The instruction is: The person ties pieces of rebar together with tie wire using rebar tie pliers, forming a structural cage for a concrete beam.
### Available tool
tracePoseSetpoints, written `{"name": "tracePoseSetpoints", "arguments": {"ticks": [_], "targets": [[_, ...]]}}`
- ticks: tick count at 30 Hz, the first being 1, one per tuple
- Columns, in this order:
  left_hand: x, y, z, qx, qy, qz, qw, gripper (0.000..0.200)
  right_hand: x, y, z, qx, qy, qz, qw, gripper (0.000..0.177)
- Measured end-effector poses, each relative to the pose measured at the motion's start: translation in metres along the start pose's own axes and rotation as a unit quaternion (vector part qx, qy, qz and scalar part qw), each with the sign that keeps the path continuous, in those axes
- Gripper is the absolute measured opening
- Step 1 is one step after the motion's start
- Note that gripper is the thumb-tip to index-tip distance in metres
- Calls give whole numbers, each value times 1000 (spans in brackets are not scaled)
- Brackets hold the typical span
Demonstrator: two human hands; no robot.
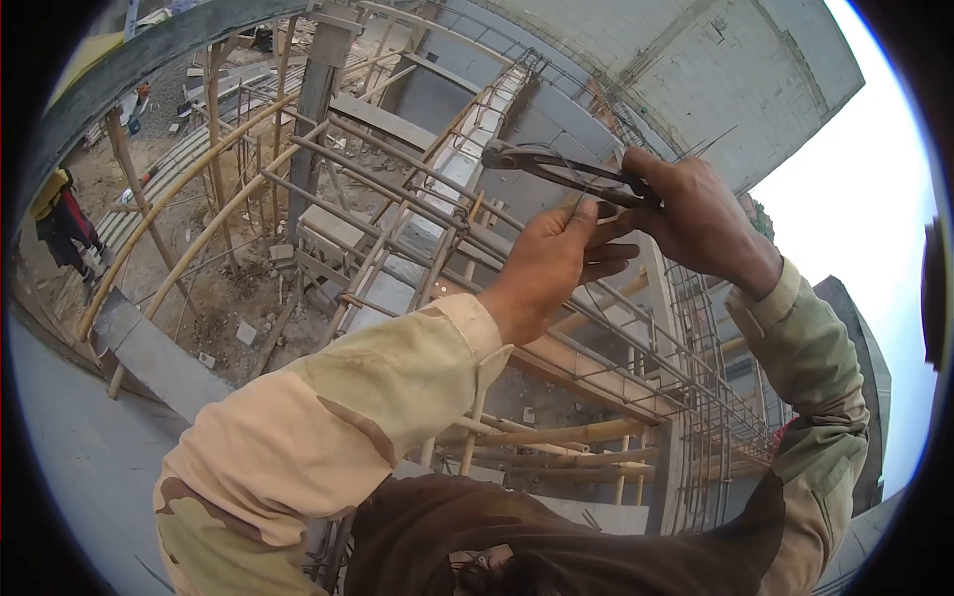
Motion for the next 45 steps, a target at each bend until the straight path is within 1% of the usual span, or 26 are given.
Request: {"name": "tracePoseSetpoints", "arguments": {"ticks": [2, 5, 8, 10, 12, 14, 15, 17, 20, 21, 22, 24, 25, 27, 28, 30, 32, 33, 34, 36, 37, 38, 40, 42, 44, 45], "targets": [[-3, -12, -6, 31, 29, 70, 997, 48, -22, -8, -29, -83, -111, 54, 989, 23], [13, -36, -27, 114, 100, 175, 973, 50, -39, -47, -85, -181, -163, 194, 950, 15], [46, -40, -57, 195, 201, 258, 925, 47, -34, -133, -149, -231, -239, 417, 846, 9], [61, -41, -76, 228, 315, 333, 859, 45, -13, -209, -187, -81, -329, 615, 712, 10], [83, -30, -93, 299, 379, 416, 770, 45, 20, -258, -218, 29, -278, 871, 404, 16], [101, -28, -110, 274, 449, 385, 759, 45, 47, -317, -247, 103, -180, 956, 210, 29], [113, -25, -117, 276, 452, 374, 762, 45, 51, -324, -259, 108, -170, 959, 199, 29], [130, -24, -125, 258, 462, 400, 748, 43, 56, -331, -278, 147, -130, 974, 109, 36], [161, -37, -131, 240, 484, 419, 730, 39, 43, -343, -296, 140, -99, 979, 110, 42], [174, -46, -130, 226, 451, 411, 759, 39, 39, -361, -307, 155, -107, 973, 133, 47], [186, -54, -128, 211, 417, 400, 788, 39, 34, -370, -317, 143, -115, 975, 121, 47], [211, -76, -119, 225, 410, 388, 794, 39, 5, -371, -325, 72, -141, 936, 316, 58], [222, -88, -110, 241, 397, 396, 792, 40, -8, -366, -333, 64, -171, 929, 321, 67], [245, -107, -100, 243, 349, 406, 809, 41, -19, -391, -358, 64, -186, 931, 308, 69], [257, -116, -97, 260, 357, 394, 806, 41, -22, -400, -372, 80, -186, 933, 298, 71], [267, -142, -75, 207, 247, 313, 893, 41, -49, -391, -402, 65, -240, 931, 267, 71], [279, -166, -46, 142, 185, 255, 938, 37, -67, -397, -430, 10, -215, 903, 372, 77], [285, -173, -32, 112, 168, 187, 962, 33, -81, -386, -444, -3, -212, 887, 411, 66], [286, -176, -20, 79, 153, 117, 978, 29, -89, -376, -461, -16, -230, 883, 409, 66], [253, -185, 11, 62, -3, -48, 997, 22, -98, -363, -506, -28, -259, 917, 303, 48], [238, -181, 19, 87, -14, -71, 994, 20, -90, -378, -524, -52, -282, 911, 297, 38], [227, -174, 19, 109, -27, -95, 989, 19, -95, -365, -540, -65, -293, 907, 296, 38], [224, -153, 8, 135, -18, -75, 988, 22, -112, -309, -567, -82, -305, 919, 235, 41], [233, -144, -7, 158, -8, -49, 986, 26, -132, -259, -596, -177, -483, 772, 372, 36], [260, -141, -31, 213, 45, -41, 975, 30, -139, -224, -625, -316, -633, 553, 440, 31], [271, -128, -42, 194, 75, -45, 977, 31, -141, -208, -633, -303, -713, 446, 448, 29]]}}
Point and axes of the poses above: each hand's wrist, its own z-axis towards the middle knuckle, its own y-axis out of the back of the hand, x = y × z, the point moved 5 cm from there along z, towards the middle knuckle, and after that the axes turned 13 degrees about -y, right-handed, at the moved point
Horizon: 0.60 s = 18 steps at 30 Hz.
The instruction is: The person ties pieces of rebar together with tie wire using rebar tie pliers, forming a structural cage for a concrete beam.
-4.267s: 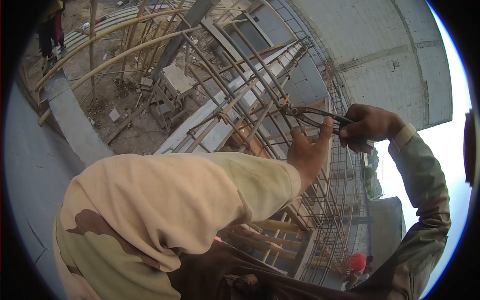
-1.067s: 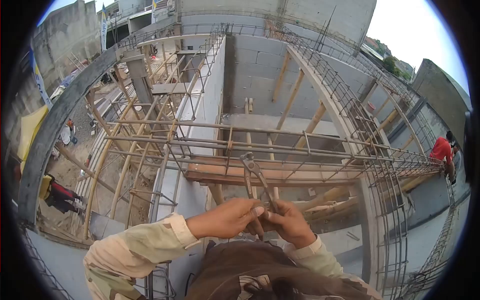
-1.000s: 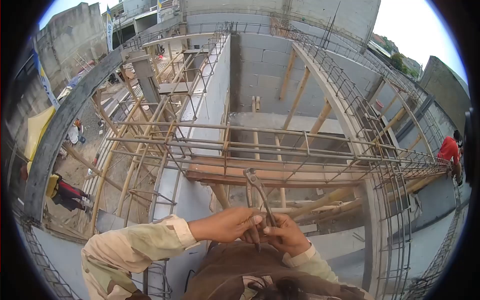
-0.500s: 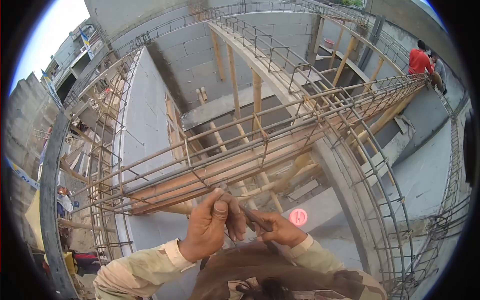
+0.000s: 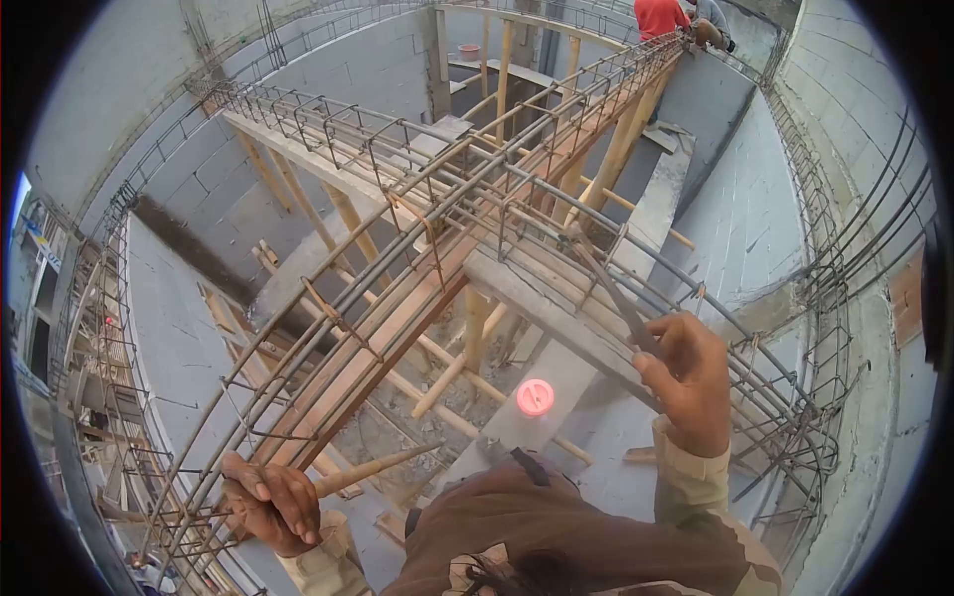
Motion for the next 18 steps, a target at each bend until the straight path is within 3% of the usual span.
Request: {"name": "tracePoseSetpoints", "arguments": {"ticks": [1, 2, 4, 5, 7, 9, 11, 15, 18], "targets": [[12, 11, -15, -20, 25, -9, 999, 32, 10, 10, 0, -100, -3, -86, 991, 28], [23, 24, -33, -38, 41, 5, 998, 33, 12, 8, 6, -100, -3, -84, 991, 28], [37, 34, -52, -53, 56, 20, 997, 33, 27, 12, 8, -292, 81, -292, 907, 27], [46, 34, -59, -79, 82, 5, 994, 36, 19, 11, 13, -293, 82, -291, 907, 27], [53, 31, -64, -105, 109, -12, 988, 38, 2, 5, 24, -292, 86, -432, 849, 32], [55, 22, -59, -38, 143, 14, 989, 42, 3, -4, 26, -257, 46, -486, 834, 39], [52, 26, -60, -30, 150, 15, 988, 44, 0, -11, 26, -226, 28, -541, 810, 43], [46, 46, -76, -72, 155, 50, 984, 44, 5, -3, 25, -164, 5, -546, 821, 48], [40, 52, -82, -95, 154, 44, 983, 46, 12, -6, 19, -164, 63, -535, 826, 52]]}}
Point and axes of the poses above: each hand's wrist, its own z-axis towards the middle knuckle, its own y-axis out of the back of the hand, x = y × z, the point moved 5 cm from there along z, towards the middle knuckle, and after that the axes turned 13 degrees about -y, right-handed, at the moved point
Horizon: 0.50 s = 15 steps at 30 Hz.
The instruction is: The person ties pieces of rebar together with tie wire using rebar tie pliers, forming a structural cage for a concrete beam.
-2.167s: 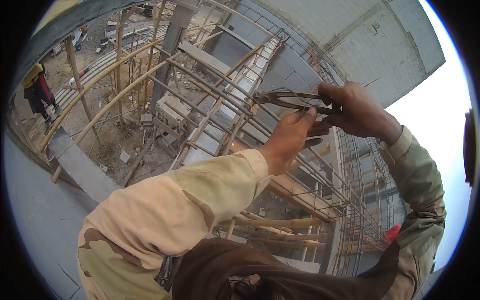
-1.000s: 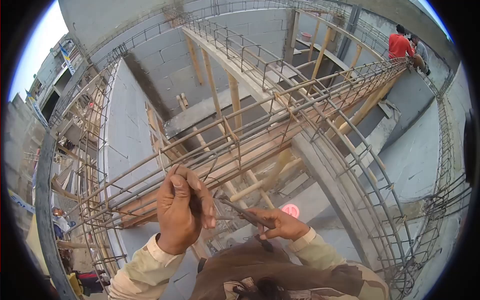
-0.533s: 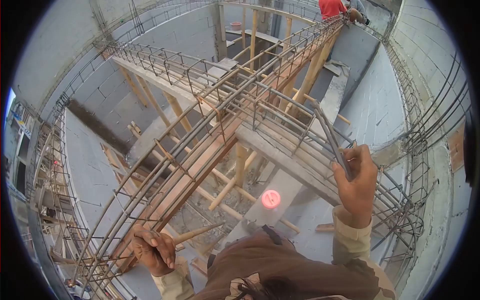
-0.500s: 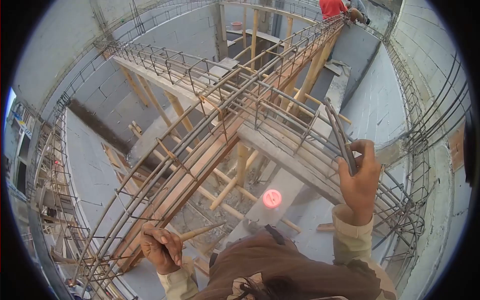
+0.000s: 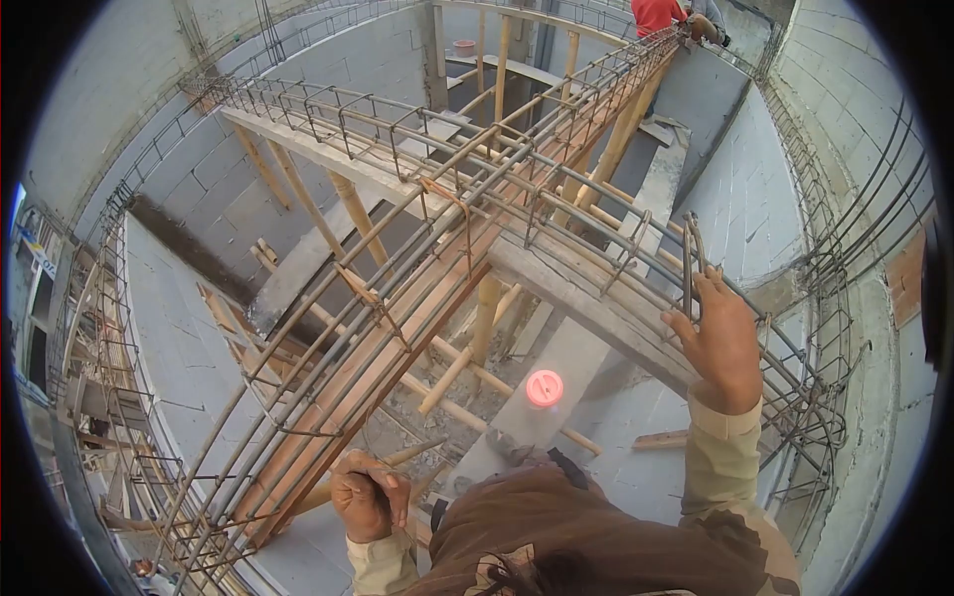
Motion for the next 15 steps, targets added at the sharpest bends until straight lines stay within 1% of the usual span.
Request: {"name": "tracePoseSetpoints", "arguments": {"ticks": [2, 3, 4, 5, 6, 7, 9, 10, 11, 12, 14, 15], "targets": [[-3, -5, 4, 13, -2, -7, 1000, 48, 16, 30, -17, -176, -8, 32, 984, 44], [-5, -17, 10, 37, -1, -2, 999, 50, 24, 27, -26, -175, -6, 36, 984, 44], [-7, -25, 11, 60, 2, 4, 998, 54, 25, 23, -37, -148, -50, 205, 966, 38], [-6, -26, 10, 60, 3, 8, 998, 54, 27, 17, -47, -116, -95, 369, 917, 32], [-3, -25, 9, 53, 14, -19, 998, 57, 43, 12, -54, -84, -69, 378, 919, 24], [-1, -26, 8, 48, 27, -48, 997, 61, 46, 4, -53, -84, -73, 381, 918, 24], [0, -33, 10, 47, 40, -22, 998, 63, 55, -5, -47, -179, -10, 254, 950, 22], [0, -36, 10, 48, 42, -13, 998, 64, 51, -8, -44, -201, -26, 264, 943, 21], [2, -39, 11, 48, 41, -4, 998, 66, 47, -8, -43, -203, -27, 263, 943, 21], [2, -40, 11, 50, 41, -2, 998, 66, 46, -7, -44, -216, -13, 274, 937, 21], [5, -43, 12, 89, 57, -4, 994, 67, 48, -3, -50, -230, 1, 290, 929, 21], [6, -45, 15, 91, 53, -2, 994, 67, 53, 3, -62, -232, 9, 331, 915, 20]]}}
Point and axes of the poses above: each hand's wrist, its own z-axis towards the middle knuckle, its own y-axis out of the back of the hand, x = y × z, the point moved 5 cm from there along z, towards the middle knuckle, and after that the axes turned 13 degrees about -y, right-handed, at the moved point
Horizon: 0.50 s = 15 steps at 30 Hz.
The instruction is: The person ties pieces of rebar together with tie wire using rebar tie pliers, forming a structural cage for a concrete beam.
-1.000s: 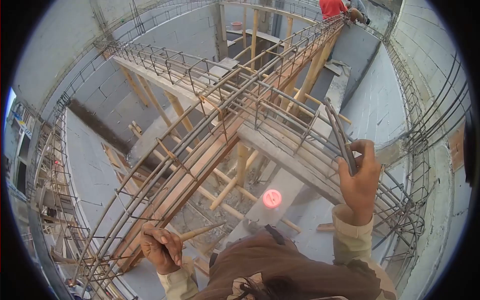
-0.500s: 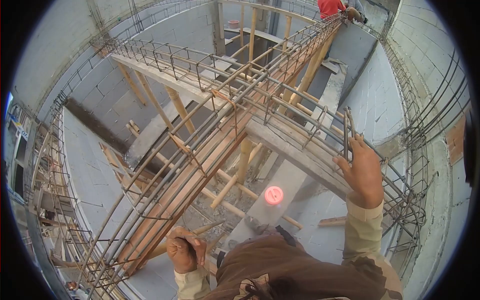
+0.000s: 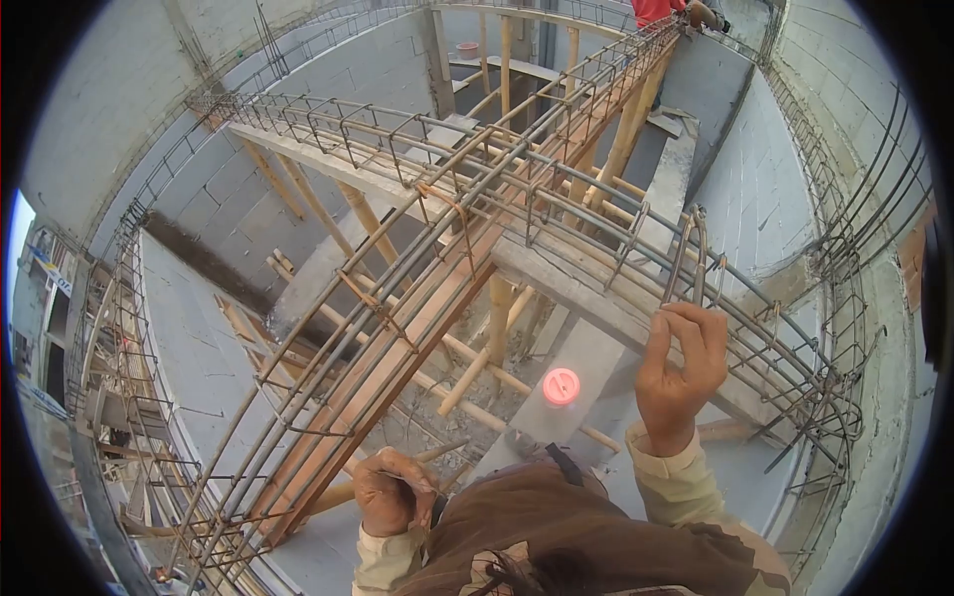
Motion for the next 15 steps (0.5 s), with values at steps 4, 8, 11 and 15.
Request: {"name": "tracePoseSetpoints", "arguments": {"ticks": [4, 8, 11, 15], "targets": [[4, -15, 9, -3, 0, -64, 998, 67, 20, -46, -54, 418, -157, 311, 839, 18], [17, -36, 8, 63, 57, -79, 993, 63, 63, -89, -92, 597, -259, 533, 540, 42], [27, -40, 1, 47, 83, -79, 992, 60, 76, -101, -81, 503, -383, 677, 377, 40], [37, -25, -12, 20, 54, -63, 996, 53, 67, -107, -57, 457, -363, 694, 422, 32]]}}
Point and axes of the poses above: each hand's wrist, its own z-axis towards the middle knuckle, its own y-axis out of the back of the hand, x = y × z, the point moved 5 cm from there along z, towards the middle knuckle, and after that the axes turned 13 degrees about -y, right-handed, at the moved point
